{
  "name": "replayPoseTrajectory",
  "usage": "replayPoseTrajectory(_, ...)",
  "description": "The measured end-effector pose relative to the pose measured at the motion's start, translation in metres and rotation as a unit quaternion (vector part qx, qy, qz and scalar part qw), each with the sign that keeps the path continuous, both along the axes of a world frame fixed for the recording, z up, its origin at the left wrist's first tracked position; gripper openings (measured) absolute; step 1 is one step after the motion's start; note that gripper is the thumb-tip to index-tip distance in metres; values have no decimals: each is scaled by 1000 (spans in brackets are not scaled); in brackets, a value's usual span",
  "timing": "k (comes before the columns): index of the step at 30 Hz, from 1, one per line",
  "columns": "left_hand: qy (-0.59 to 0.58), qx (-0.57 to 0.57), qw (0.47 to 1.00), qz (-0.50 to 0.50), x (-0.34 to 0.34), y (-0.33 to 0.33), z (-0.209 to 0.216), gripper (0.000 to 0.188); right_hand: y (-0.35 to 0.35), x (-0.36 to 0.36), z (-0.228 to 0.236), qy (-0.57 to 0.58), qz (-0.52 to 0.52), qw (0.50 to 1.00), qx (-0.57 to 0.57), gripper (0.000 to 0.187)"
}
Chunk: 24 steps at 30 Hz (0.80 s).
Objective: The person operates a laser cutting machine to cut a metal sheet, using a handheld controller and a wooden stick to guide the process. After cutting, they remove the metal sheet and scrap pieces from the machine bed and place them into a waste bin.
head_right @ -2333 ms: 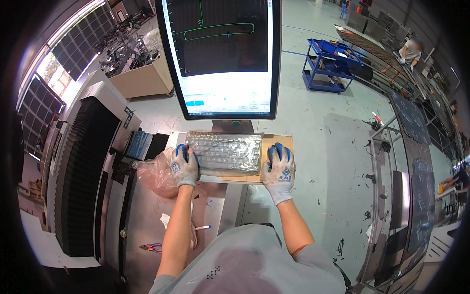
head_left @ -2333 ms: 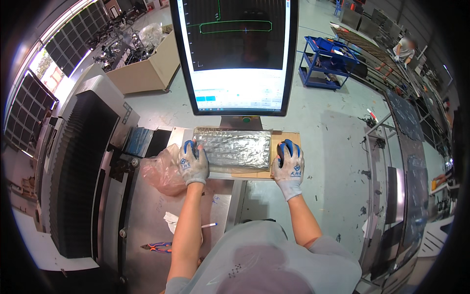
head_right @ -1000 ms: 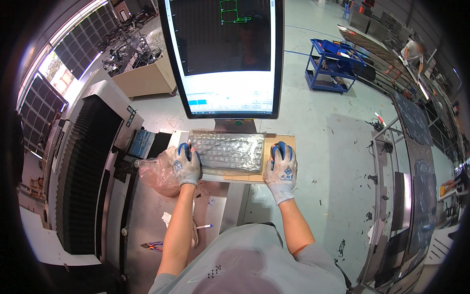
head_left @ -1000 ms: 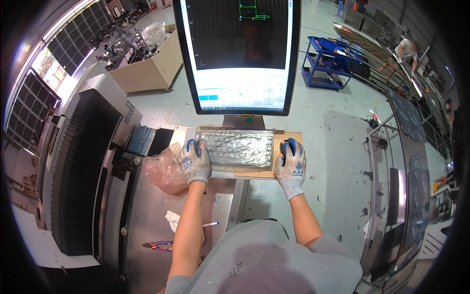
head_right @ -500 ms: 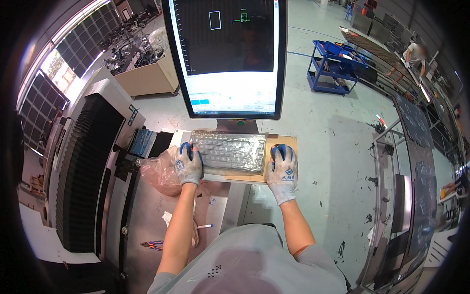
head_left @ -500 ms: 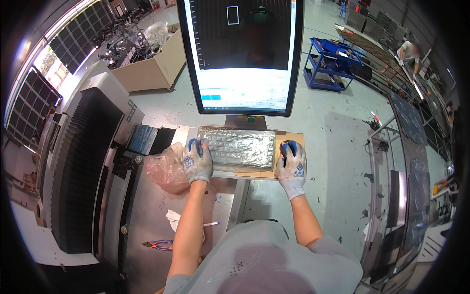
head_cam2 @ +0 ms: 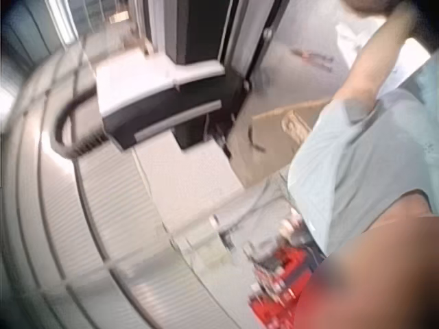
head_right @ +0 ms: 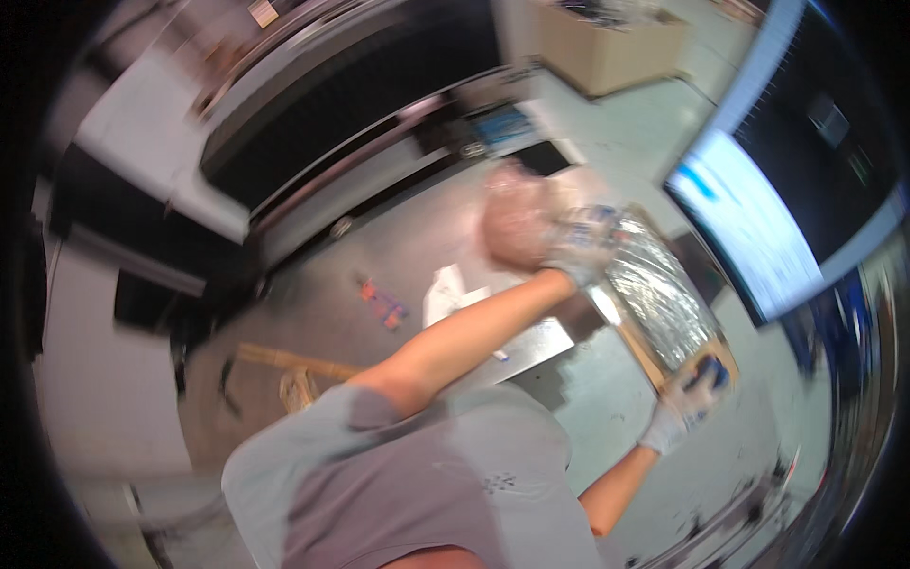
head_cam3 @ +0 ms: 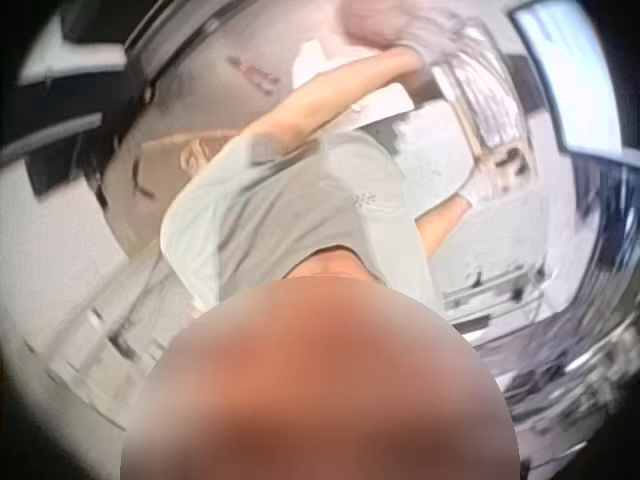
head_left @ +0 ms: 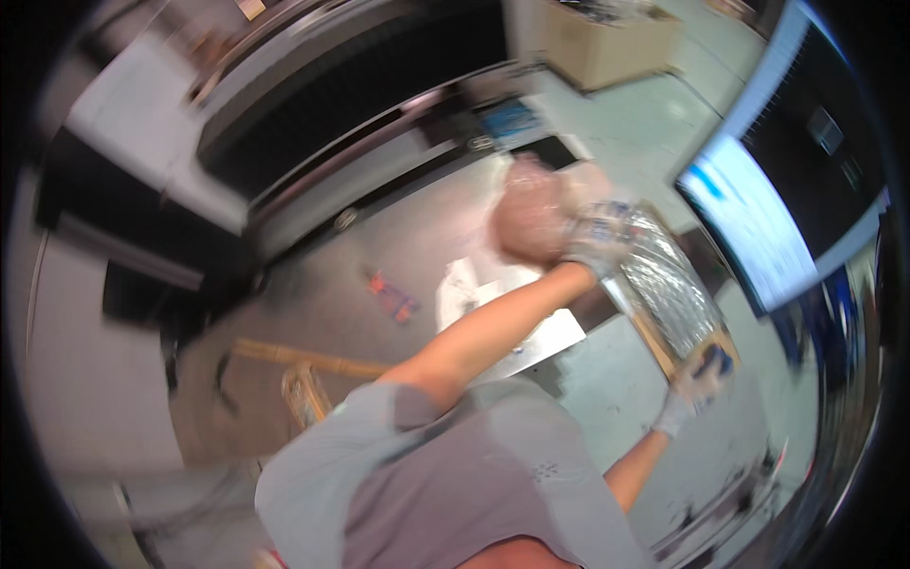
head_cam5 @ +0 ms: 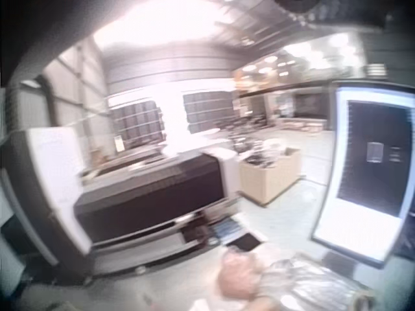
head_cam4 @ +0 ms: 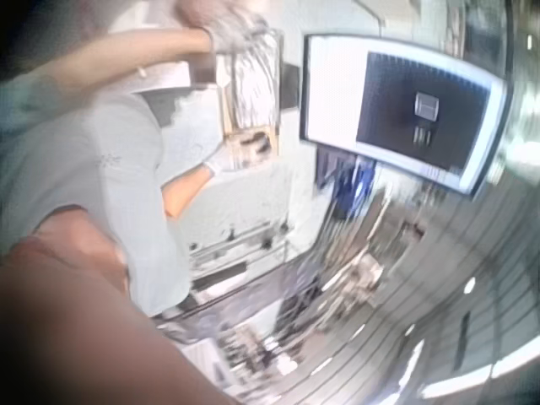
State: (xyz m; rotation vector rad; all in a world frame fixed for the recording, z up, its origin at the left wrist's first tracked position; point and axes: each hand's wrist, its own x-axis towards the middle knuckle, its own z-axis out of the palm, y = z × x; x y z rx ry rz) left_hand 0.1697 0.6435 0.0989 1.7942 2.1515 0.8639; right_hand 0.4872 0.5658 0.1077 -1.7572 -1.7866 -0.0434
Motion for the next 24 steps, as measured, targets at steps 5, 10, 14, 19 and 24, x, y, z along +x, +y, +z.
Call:
replayPoseTrajectory(5, -15, 107, 992, 66, -1, -10, 14, 49, 4, 2, -8, -19, 24, 998, 52, 44)
replayPoseTrajectory(10, 24, 89, 995, 44, -5, -8, 19, 49, 9, 10, -14, -53, 23, 997, 55, 44)
replayPoseTrajectory(14, 34, 77, 995, 49, -3, 0, 9, 50, 10, 12, -15, -71, 11, 996, 56, 44)
replayPoseTrajectory(19, 20, 93, 995, 23, 1, 6, 1, 48, 5, 4, -5, -13, -18, 999, 39, 43)
replayPoseTrajectory(24, 36, 127, 991, 34, 0, 3, 3, 46, 0, -3, 11, 10, -32, 999, 9, 44)
